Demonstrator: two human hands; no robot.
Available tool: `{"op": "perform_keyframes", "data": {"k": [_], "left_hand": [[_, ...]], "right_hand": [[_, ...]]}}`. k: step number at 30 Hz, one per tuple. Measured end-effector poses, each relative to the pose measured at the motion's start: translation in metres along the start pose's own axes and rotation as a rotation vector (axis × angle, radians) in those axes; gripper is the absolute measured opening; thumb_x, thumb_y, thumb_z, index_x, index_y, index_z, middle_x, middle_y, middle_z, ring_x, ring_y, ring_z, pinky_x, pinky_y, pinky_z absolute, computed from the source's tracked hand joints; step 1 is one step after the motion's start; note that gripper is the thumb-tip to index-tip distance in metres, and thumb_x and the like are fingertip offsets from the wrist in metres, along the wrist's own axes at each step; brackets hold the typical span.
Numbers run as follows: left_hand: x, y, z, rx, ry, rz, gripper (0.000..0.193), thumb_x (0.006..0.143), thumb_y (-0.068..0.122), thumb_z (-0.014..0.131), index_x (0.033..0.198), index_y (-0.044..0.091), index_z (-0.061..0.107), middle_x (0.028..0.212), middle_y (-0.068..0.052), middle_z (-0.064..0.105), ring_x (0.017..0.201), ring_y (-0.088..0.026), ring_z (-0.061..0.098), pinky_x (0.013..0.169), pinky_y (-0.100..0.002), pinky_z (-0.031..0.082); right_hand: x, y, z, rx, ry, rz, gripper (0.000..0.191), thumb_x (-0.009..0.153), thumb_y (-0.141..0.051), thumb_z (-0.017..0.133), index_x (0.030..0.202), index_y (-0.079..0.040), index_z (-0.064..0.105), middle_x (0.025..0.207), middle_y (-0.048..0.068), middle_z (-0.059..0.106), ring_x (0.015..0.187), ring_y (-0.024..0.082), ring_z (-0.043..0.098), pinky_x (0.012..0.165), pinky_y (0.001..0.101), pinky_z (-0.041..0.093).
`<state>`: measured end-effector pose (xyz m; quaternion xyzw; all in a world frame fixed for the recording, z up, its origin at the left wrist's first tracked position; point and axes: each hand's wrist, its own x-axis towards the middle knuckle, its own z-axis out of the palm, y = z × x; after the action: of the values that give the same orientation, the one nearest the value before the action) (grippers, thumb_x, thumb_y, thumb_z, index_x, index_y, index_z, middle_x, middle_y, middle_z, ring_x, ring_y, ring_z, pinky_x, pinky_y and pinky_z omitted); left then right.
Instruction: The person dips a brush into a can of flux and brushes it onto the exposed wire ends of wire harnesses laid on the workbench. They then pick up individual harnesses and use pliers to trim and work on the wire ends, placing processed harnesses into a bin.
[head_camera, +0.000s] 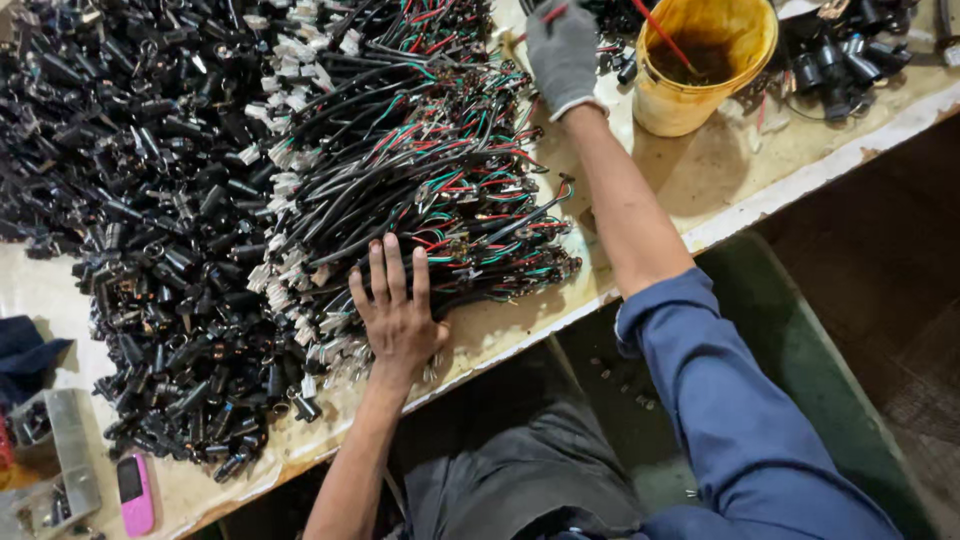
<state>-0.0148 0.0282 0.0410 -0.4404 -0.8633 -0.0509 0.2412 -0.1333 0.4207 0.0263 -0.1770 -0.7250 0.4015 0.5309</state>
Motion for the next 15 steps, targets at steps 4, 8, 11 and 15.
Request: {"op": "perform_keyframes", "data": {"k": [4,8,11,15], "left_hand": [[-0.001,-0.001,0.001,0.004,0.019,0.007,0.110,0.060,0.027,0.081,0.159,0.008,0.035,0.165,-0.026,0.032,0.153,-0.043,0.032,0.122,-0.065,0.021],[-0.003,-0.002,0.002,0.012,0.011,0.007,0.109,0.062,0.029,0.081,0.160,0.009,0.036,0.166,-0.026,0.031,0.154,-0.043,0.032,0.124,-0.064,0.021],[-0.005,-0.002,0.001,-0.006,-0.001,0.012,0.109,0.065,0.032,0.083,0.160,0.008,0.035,0.166,-0.026,0.030,0.154,-0.043,0.030,0.124,-0.065,0.021],[-0.007,-0.002,0.000,-0.029,-0.014,0.017,0.111,0.065,0.035,0.084,0.160,0.007,0.035,0.165,-0.027,0.029,0.153,-0.045,0.029,0.122,-0.066,0.020]], "right_hand": [[0.000,0.004,0.003,-0.141,0.099,-0.093,0.019,0.095,-0.018,0.070,0.081,-0.006,0.066,0.072,0.013,0.068,0.068,0.033,0.068,0.063,0.0447,0.049],[-0.016,0.004,-0.021,-0.087,-0.014,0.005,0.021,0.098,-0.018,0.069,0.083,-0.003,0.063,0.071,0.013,0.067,0.068,0.034,0.068,0.065,0.0460,0.052],[-0.030,-0.019,-0.058,0.319,-0.028,0.236,0.023,0.105,-0.013,0.066,0.085,-0.002,0.065,0.072,0.012,0.065,0.061,0.025,0.063,0.057,0.0396,0.046],[-0.061,-0.076,-0.111,0.812,0.037,0.247,0.014,0.108,-0.008,0.064,0.098,-0.006,0.054,0.079,0.008,0.060,0.054,0.013,0.051,0.041,0.0268,0.036]]}}
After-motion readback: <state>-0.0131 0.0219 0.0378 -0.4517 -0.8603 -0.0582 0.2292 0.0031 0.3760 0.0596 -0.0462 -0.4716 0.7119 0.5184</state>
